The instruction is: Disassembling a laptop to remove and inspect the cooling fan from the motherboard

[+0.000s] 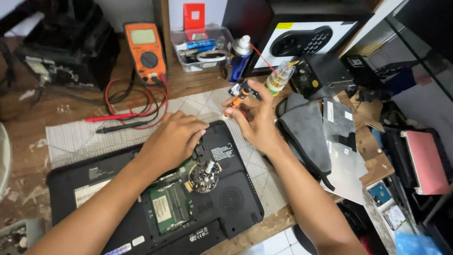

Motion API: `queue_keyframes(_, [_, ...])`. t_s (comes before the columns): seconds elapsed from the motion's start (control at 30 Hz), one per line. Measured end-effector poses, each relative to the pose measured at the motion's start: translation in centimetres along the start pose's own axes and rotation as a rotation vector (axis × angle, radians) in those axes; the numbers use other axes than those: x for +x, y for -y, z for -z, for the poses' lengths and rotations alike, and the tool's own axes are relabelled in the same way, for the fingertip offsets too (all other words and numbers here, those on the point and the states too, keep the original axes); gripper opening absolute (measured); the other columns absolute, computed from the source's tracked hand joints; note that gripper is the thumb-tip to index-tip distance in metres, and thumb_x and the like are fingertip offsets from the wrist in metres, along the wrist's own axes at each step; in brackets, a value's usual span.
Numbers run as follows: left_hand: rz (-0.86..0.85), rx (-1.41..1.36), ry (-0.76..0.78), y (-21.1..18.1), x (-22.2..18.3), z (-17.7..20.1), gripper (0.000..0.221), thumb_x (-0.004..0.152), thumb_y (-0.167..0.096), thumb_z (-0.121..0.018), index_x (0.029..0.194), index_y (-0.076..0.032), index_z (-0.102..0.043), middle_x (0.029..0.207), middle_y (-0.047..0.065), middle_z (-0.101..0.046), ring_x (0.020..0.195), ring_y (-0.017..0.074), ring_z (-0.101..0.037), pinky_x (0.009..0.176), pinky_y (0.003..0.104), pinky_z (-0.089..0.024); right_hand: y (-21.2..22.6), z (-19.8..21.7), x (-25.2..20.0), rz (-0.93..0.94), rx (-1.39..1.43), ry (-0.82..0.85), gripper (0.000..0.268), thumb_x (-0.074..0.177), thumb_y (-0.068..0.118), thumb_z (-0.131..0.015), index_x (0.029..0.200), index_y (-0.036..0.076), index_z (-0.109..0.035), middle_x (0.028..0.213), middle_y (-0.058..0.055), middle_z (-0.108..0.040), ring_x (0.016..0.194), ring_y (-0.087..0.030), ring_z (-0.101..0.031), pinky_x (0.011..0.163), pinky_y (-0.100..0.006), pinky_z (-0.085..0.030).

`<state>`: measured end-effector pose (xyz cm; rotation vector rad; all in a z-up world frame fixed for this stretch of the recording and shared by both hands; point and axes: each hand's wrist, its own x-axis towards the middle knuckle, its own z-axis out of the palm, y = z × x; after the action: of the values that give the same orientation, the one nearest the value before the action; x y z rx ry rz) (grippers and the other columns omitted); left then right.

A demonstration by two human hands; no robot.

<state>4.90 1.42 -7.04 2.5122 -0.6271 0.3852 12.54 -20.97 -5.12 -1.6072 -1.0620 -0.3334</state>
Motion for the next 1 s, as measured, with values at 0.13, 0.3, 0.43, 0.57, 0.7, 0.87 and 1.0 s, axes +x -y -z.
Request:
queue_keyframes(0.13, [0.007,-0.046,-0.016,0.7,-0.1,-0.4,0.014,0.094,-0.019,-0.063,0.101,-0.019,-0.076,0.088,0.003,-0.072,0.093,0.0298,-0.066,0.085,0.042,-0.047,-0.8,-0.4,-0.1,-0.021,0.016,-0.005,0.068,0.097,-0.004,-0.065,0.144,-0.002,-0.016,0.100,-0.021,-0.072,0.077,-0.027,-0.074,0.066,-0.034,-0.063])
queue_keyframes(0.3, [0.050,-0.094,-0.001,0.5,-0.1,-0.3,0.016,0.096,-0.018,-0.061,0.101,-0.020,-0.076,0.092,0.000,-0.072,0.092,0.0269,-0.065,0.082,0.039,-0.046,-0.4,-1.0,0.0,-0.002,0.018,0.014,0.067,0.097,-0.006,-0.063,0.144,0.000,-0.015,0.099,-0.021,-0.071,0.077,-0.027,-0.073,0.066,-0.033,-0.063])
queue_keyframes(0.43, [0.037,-0.084,-0.022,0.6,-0.1,-0.6,0.016,0.096,-0.018,-0.062,0.100,-0.020,-0.077,0.092,-0.001,-0.073,0.092,0.0257,-0.065,0.080,0.038,-0.047,-0.3,-1.1,-0.1,-0.002,-0.037,0.061,0.065,0.096,-0.006,-0.065,0.142,-0.003,-0.018,0.099,-0.021,-0.073,0.077,-0.028,-0.073,0.066,-0.035,-0.063])
queue_keyframes(0.57, [0.038,-0.067,-0.020,0.4,-0.2,-0.4,0.016,0.096,-0.019,-0.060,0.102,-0.019,-0.076,0.095,-0.001,-0.073,0.092,0.0258,-0.065,0.079,0.038,-0.047,-0.3,-1.0,0.0,0.003,-0.076,0.071,0.062,0.096,-0.005,-0.065,0.140,-0.005,-0.022,0.101,-0.021,-0.073,0.081,-0.027,-0.073,0.069,-0.035,-0.062])
queue_keyframes(0.7, [0.030,-0.061,-0.013,0.4,-0.2,-0.5,0.017,0.096,-0.019,-0.059,0.103,-0.019,-0.075,0.097,-0.001,-0.073,0.093,0.0253,-0.064,0.079,0.038,-0.047,0.0,-0.9,0.1,0.036,-0.120,0.098,0.060,0.095,-0.006,-0.066,0.138,-0.006,-0.025,0.102,-0.021,-0.074,0.081,-0.027,-0.073,0.071,-0.036,-0.062])
queue_keyframes(0.87, [0.034,-0.067,-0.012,0.3,-0.2,-0.3,0.017,0.096,-0.017,-0.059,0.104,-0.018,-0.075,0.098,-0.001,-0.072,0.094,0.0252,-0.064,0.079,0.038,-0.047,0.3,-1.0,0.2,0.058,-0.142,0.110,0.059,0.094,-0.005,-0.067,0.138,-0.006,-0.028,0.103,-0.020,-0.074,0.082,-0.028,-0.074,0.073,-0.038,-0.062])
queue_keyframes(1.0, [0.044,-0.079,0.010,0.0,-0.1,0.1,0.018,0.095,-0.015,-0.060,0.104,-0.016,-0.075,0.098,0.000,-0.072,0.094,0.0256,-0.064,0.080,0.038,-0.047,0.9,-1.1,0.4,0.117,-0.235,0.153,0.051,0.094,-0.005,-0.067,0.134,-0.006,-0.036,0.106,-0.019,-0.076,0.084,-0.030,-0.075,0.076,-0.040,-0.062])
